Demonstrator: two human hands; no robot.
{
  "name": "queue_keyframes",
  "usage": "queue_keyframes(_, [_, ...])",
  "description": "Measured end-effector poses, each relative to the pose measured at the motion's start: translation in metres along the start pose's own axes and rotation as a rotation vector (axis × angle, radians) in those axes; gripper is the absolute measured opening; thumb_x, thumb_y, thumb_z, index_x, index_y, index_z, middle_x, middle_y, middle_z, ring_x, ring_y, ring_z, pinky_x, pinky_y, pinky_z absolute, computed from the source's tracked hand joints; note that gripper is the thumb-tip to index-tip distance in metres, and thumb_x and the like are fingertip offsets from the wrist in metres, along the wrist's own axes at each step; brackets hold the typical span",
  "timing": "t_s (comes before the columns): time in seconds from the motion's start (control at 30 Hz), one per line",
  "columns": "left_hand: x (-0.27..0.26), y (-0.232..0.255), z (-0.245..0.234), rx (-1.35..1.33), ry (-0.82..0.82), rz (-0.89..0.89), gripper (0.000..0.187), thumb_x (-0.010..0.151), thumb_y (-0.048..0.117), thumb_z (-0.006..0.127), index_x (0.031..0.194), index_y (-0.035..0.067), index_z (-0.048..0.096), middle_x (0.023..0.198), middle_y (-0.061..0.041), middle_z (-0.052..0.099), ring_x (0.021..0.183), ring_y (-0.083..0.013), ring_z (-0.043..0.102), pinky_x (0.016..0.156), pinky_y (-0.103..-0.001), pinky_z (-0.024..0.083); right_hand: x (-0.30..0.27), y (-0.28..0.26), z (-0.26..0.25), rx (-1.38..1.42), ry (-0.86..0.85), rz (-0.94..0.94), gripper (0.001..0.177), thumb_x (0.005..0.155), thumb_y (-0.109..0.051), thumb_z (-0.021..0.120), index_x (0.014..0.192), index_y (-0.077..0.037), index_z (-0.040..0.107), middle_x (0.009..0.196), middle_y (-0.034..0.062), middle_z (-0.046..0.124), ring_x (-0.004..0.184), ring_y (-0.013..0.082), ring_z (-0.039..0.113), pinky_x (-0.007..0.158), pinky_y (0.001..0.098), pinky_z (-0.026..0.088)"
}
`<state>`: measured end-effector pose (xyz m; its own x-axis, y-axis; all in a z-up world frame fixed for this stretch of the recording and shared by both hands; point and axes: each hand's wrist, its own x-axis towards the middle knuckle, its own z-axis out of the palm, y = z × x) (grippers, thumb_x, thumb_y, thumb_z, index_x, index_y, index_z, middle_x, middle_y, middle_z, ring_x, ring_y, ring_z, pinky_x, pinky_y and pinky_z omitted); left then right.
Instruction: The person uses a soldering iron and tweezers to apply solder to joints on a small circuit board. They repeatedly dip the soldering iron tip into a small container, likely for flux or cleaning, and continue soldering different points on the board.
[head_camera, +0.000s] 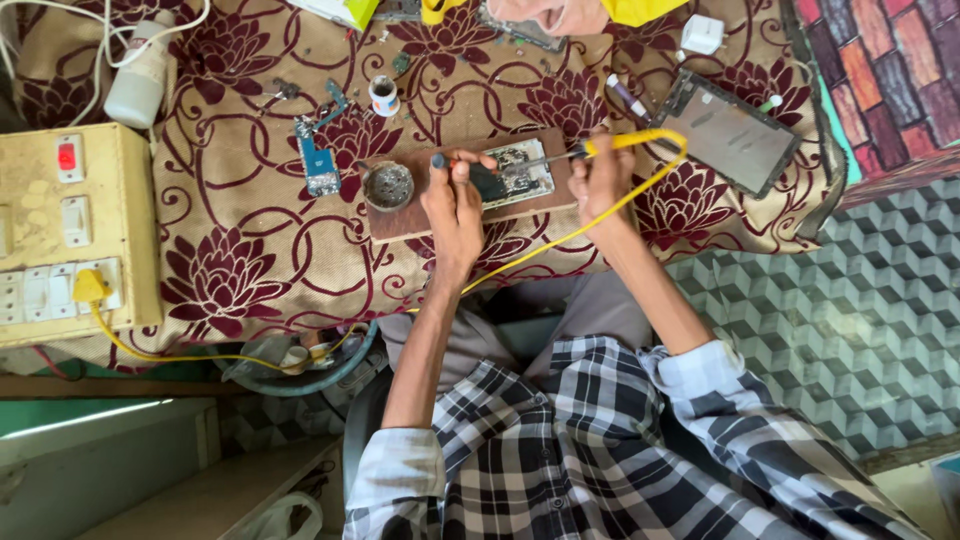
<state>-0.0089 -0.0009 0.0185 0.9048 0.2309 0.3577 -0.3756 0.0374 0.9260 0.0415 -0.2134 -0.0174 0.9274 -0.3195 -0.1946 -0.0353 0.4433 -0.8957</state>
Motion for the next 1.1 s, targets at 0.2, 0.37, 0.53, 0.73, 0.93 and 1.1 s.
queue_keyframes(0.2, [0.019,0.025,-0.01,-0.023,-0.021,-0.033,0.03,0.114,0.029,0.042,0.105,0.005,0.057,0.072,-0.006,0.062,0.056,-0.0111,0.051,0.05,-0.028,0.038,0.004,0.013,-0.043,0.316,-0.14,0.241,0.033,0.1,-0.051,0.062,0.107,-0.02,0.053,0.065,-0.0014,0.05,0.041,0.0062,0.037,0.036,0.0198,0.028])
queue_keyframes(0.37, [0.049,0.059,-0.02,0.805,-0.441,-0.037,0.031,0.109,0.034,0.057,0.099,0.004,0.063,0.068,-0.017,0.067,0.062,-0.0303,0.063,0.057,-0.044,0.045,-0.005,0.006,-0.06,0.327,-0.126,0.252,0.029,0.097,-0.053,0.063,0.11,-0.029,0.054,0.063,-0.0018,0.053,0.041,0.0076,0.041,0.038,0.0211,0.03])
queue_keyframes(0.53, [0.056,0.056,-0.008,1.196,-0.758,-0.172,0.036,0.098,0.041,0.066,0.104,0.006,0.068,0.077,-0.014,0.072,0.071,-0.0316,0.074,0.067,-0.049,0.052,-0.011,0.001,-0.06,0.321,-0.293,0.22,0.039,0.101,-0.056,0.066,0.11,-0.023,0.049,0.066,0.0006,0.056,0.042,0.0096,0.042,0.041,0.023,0.033])
queue_keyframes(0.73, [0.046,0.037,-0.008,1.204,-0.614,-0.002,0.039,0.09,0.024,0.074,0.124,0.008,0.063,0.085,-0.02,0.072,0.08,-0.039,0.072,0.071,-0.054,0.053,-0.012,-0.002,-0.058,0.28,-0.276,0.272,0.038,0.096,-0.056,0.064,0.116,-0.027,0.051,0.064,0.0007,0.058,0.043,0.0083,0.043,0.042,0.0201,0.033])
queue_keyframes(0.93, [0.052,0.042,0.0,1.201,-0.642,-0.177,0.047,0.089,0.021,0.075,0.13,0.005,0.058,0.092,-0.023,0.074,0.086,-0.0394,0.073,0.078,-0.055,0.054,-0.019,-0.001,-0.064,0.317,-0.324,0.269,0.031,0.098,-0.055,0.065,0.107,-0.026,0.058,0.063,-0.0008,0.058,0.042,0.007,0.042,0.04,0.0197,0.03])
queue_keyframes(1.1, [0.052,0.045,0.005,1.245,-0.657,-0.19,0.036,0.09,0.015,0.073,0.122,0.004,0.06,0.092,-0.02,0.073,0.085,-0.0351,0.073,0.077,-0.053,0.054,-0.019,0.002,-0.068,0.412,-0.385,0.258,0.034,0.101,-0.054,0.065,0.099,-0.021,0.062,0.065,0.0,0.059,0.044,0.0079,0.044,0.042,0.0203,0.03])
